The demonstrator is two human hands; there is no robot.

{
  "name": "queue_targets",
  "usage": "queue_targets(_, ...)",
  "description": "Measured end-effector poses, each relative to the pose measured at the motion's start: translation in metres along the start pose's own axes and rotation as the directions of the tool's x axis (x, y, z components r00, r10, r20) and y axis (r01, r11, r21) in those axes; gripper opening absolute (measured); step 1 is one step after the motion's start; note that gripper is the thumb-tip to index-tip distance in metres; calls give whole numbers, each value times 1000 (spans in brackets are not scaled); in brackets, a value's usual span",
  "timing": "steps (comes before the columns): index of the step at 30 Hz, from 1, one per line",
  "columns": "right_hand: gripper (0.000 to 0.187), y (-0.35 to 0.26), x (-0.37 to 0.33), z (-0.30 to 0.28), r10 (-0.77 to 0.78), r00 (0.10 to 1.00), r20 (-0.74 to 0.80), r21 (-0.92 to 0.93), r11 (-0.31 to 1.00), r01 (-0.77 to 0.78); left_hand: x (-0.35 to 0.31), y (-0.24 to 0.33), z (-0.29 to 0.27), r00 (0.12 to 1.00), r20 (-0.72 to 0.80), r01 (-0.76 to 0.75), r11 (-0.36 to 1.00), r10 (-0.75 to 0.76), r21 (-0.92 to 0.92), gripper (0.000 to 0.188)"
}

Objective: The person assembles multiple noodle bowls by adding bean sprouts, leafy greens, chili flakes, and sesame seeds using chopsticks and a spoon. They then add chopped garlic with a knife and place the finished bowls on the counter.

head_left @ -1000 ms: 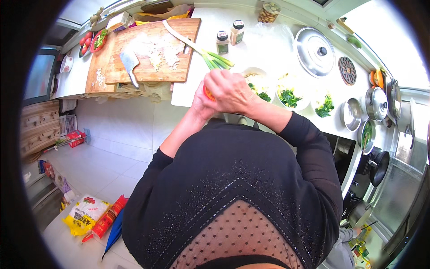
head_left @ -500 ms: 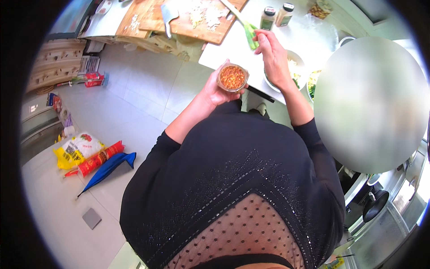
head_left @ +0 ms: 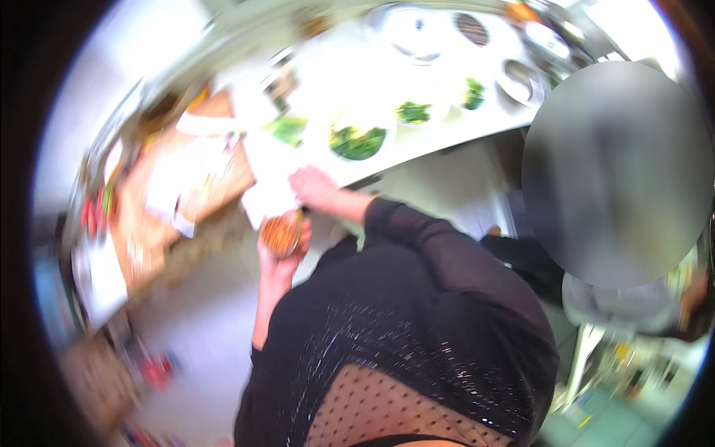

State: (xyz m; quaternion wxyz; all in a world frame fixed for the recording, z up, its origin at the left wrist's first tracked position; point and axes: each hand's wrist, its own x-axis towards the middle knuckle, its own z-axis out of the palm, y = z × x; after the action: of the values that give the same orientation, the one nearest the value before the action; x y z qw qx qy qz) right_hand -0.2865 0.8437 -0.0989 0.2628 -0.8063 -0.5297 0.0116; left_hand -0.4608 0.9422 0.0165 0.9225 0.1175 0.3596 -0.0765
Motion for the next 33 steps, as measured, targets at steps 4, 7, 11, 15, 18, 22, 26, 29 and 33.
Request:
queue_targets(4, 50, -9, -39, -25, -34, 991, -126, -142, 990, 16, 6, -1, 14, 990, 27, 126, 967, -135, 222, 66)
queue_targets(7, 51, -17, -95, -54, 154, 982, -112, -62, 985, -162, 9, -18, 39, 969, 44, 213, 914, -242, 345, 65)
queue_targets(11, 39, -20, -231, -83, 438, 833, -339, 109, 897, -428, 18, -64, 84, 923, 80, 285, 810, -376, 513, 64)
queue_targets(15, 44, -45, -397, -95, 895, 414, -169, 376, 447, -812, 23, -142, 122, 842, 119, 335, 684, -526, 648, 64)
queue_targets(18, 42, -81, -521, -101, 967, 156, -204, 467, 236, -852, 28, -228, 143, 754, 36, 465, 571, -656, 676, 61)
queue_targets(22, 25, -165, -669, -109, 945, -108, -310, 530, 78, -844, 16, -376, 158, 545, -44, 562, 327, -837, 760, 62)
queue_targets(26, 23, -252, -795, -103, 811, -457, -365, 647, -133, -751, -6, -531, 153, 217, -154, 633, 19, -964, 774, 62)
queue_targets(29, 47, -317, -880, -99, 643, -583, -498, 681, -127, -721, -41, -647, 145, 87, -258, 653, -141, -962, 745, 61)
queue_targets(33, 48, -359, -967, -117, 360, -669, -651, 699, -61, -713, -78, -770, 141, -66, -404, 620, -355, -912, 699, 62)
